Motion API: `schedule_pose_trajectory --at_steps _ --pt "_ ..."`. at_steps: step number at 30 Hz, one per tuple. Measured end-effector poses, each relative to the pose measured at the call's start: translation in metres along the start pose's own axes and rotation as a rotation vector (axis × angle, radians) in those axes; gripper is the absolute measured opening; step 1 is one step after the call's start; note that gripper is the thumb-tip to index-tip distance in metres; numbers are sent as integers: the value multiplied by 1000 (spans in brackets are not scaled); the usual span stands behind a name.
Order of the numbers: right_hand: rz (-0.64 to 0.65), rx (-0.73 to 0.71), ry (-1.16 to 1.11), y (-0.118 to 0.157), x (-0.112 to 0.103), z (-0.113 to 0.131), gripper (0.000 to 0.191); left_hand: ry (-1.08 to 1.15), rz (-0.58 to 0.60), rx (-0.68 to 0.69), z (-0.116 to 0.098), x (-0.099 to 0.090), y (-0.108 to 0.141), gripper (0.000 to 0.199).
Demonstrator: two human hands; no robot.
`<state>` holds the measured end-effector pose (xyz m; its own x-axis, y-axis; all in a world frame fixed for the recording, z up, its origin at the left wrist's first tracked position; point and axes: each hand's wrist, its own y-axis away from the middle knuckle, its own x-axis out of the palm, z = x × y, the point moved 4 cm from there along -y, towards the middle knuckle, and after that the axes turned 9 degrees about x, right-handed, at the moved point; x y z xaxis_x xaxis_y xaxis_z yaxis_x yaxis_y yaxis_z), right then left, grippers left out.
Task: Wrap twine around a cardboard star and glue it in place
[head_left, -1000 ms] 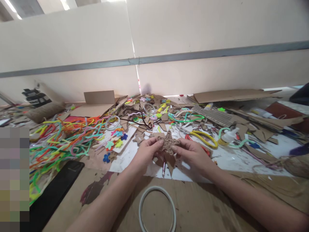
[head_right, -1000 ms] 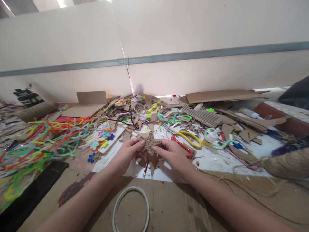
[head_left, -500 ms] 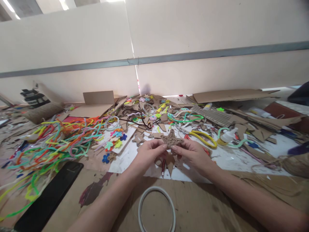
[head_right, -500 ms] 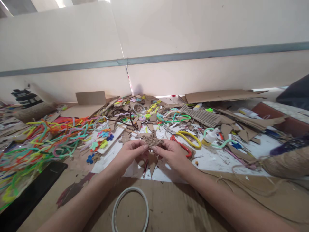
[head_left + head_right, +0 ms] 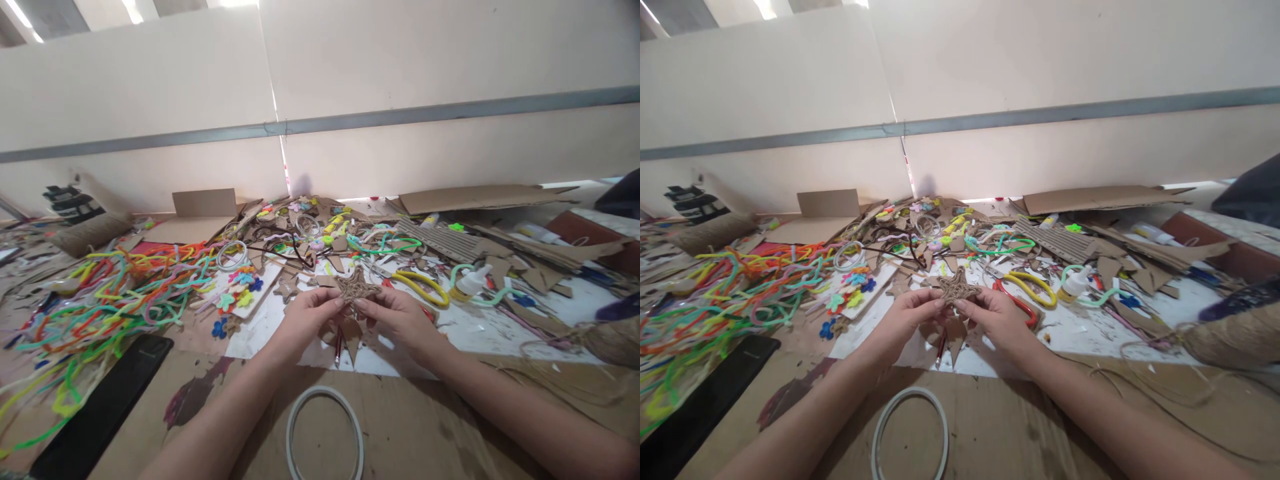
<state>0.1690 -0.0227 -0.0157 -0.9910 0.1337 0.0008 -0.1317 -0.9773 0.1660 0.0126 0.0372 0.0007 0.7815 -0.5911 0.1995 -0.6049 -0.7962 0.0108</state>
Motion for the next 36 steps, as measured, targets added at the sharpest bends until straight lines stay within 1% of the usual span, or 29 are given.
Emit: schedule_pose_trajectory --at_steps 8,12,15,18,22,29,33,36 --pt "12 -25 18 0 3 3 37 55 -33 -14 4 1 1 26" --pt "39 -20 -4 3 6 4 36 79 -58 -13 6 2 1 20" --pt "56 -46 -2 5 10 5 33 74 -84 -9 8 2 1 18" --pt "54 -29 -33 5 9 5 35 59 -75 4 10 2 0 20" --pt "20 0 -47 3 6 4 39 69 -38 8 8 4 0 27" --pt "43 6 -107 3 9 1 38 77 -86 7 5 3 0 26" --pt "22 7 -104 2 6 -3 36 69 -52 -24 6 4 0 31" --pt "-5 34 -98 0 3 -7 37 57 -51 -24 7 2 0 37"
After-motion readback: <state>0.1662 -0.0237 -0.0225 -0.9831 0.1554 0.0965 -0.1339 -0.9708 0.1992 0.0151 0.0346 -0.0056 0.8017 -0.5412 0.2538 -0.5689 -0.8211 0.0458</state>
